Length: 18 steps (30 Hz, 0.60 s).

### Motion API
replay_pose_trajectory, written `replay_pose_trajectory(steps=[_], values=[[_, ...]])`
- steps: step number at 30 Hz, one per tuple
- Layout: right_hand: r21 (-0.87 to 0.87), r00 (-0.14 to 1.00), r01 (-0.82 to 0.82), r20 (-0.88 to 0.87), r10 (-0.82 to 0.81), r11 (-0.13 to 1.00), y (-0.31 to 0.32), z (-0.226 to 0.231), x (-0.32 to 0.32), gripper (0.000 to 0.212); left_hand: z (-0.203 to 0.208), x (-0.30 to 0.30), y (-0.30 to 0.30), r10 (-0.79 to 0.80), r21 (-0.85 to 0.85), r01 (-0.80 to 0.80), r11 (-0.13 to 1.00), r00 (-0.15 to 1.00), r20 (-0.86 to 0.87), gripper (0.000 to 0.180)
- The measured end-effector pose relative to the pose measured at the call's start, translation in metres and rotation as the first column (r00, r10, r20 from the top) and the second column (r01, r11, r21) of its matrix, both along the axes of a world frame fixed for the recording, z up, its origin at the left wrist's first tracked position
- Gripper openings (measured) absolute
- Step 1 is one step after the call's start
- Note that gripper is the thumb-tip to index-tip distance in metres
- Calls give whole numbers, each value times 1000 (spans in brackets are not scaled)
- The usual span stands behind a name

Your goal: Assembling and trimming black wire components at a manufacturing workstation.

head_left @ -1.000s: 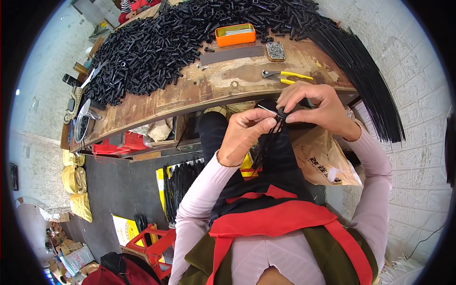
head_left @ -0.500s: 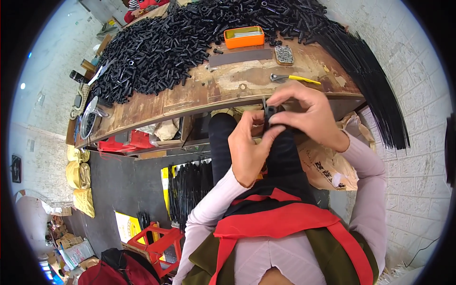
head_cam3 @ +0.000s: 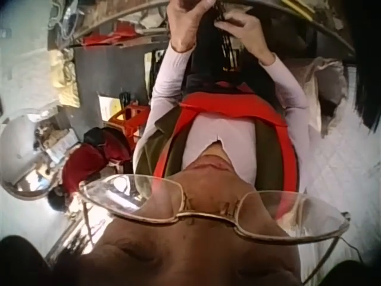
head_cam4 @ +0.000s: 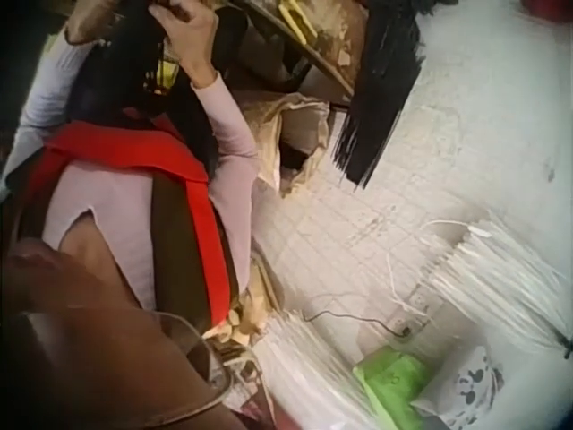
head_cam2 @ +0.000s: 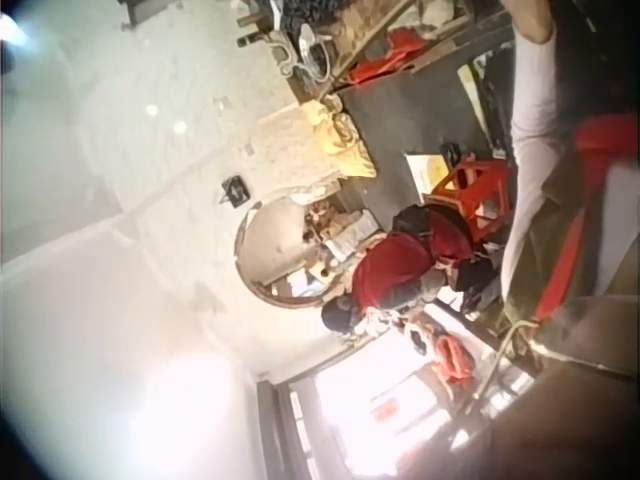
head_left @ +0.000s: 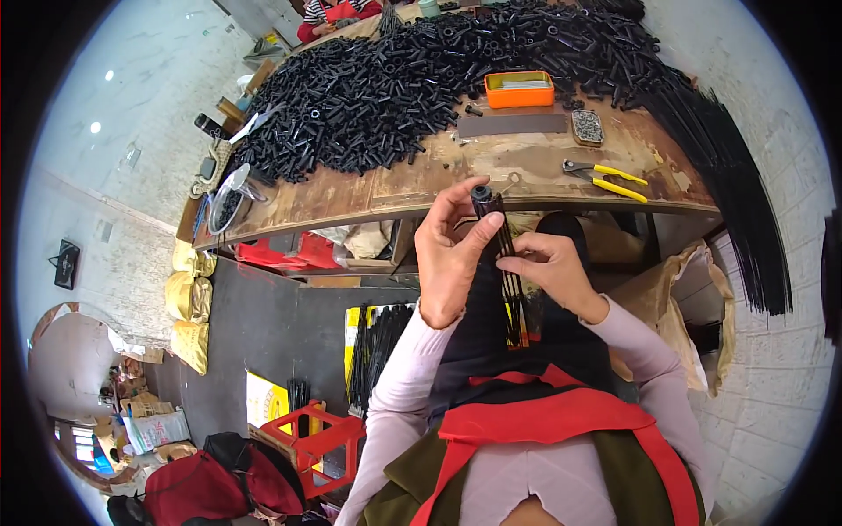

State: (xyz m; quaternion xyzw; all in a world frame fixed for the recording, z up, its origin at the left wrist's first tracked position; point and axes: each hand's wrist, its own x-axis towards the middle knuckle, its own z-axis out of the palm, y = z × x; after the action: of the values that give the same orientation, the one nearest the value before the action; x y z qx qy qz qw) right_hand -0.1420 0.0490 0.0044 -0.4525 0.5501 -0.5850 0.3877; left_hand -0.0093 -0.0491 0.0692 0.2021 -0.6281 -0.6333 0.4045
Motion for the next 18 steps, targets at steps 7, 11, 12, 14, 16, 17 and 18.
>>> replay_pose_trajectory(steps=[7,11,12,14,16,17,18], values=[[-45,977,196,-74,-199,979,-4,2,19,14,-7,-5,10,57,99,-44,994,989,-138,31],[-51,980,178,-78,-181,983,-5,-1,23,14,-9,-3,8,108,95,-97,991,987,-115,30],[-36,983,168,-72,-171,985,-5,-1,25,14,-12,-3,7,112,97,-101,990,986,-124,29],[-27,985,163,-59,-164,986,-6,-2,27,14,-13,-1,5,117,99,-104,990,984,-132,28],[-21,986,159,-47,-160,987,-8,-4,26,13,-12,4,0,72,134,-58,989,992,-99,31],[-37,990,144,4,-144,989,-9,-4,24,13,-11,5,-4,71,133,-57,989,993,-99,31],[-54,991,128,56,-125,990,-10,-6,24,13,-9,7,-9,0,129,13,992,995,-97,33]])
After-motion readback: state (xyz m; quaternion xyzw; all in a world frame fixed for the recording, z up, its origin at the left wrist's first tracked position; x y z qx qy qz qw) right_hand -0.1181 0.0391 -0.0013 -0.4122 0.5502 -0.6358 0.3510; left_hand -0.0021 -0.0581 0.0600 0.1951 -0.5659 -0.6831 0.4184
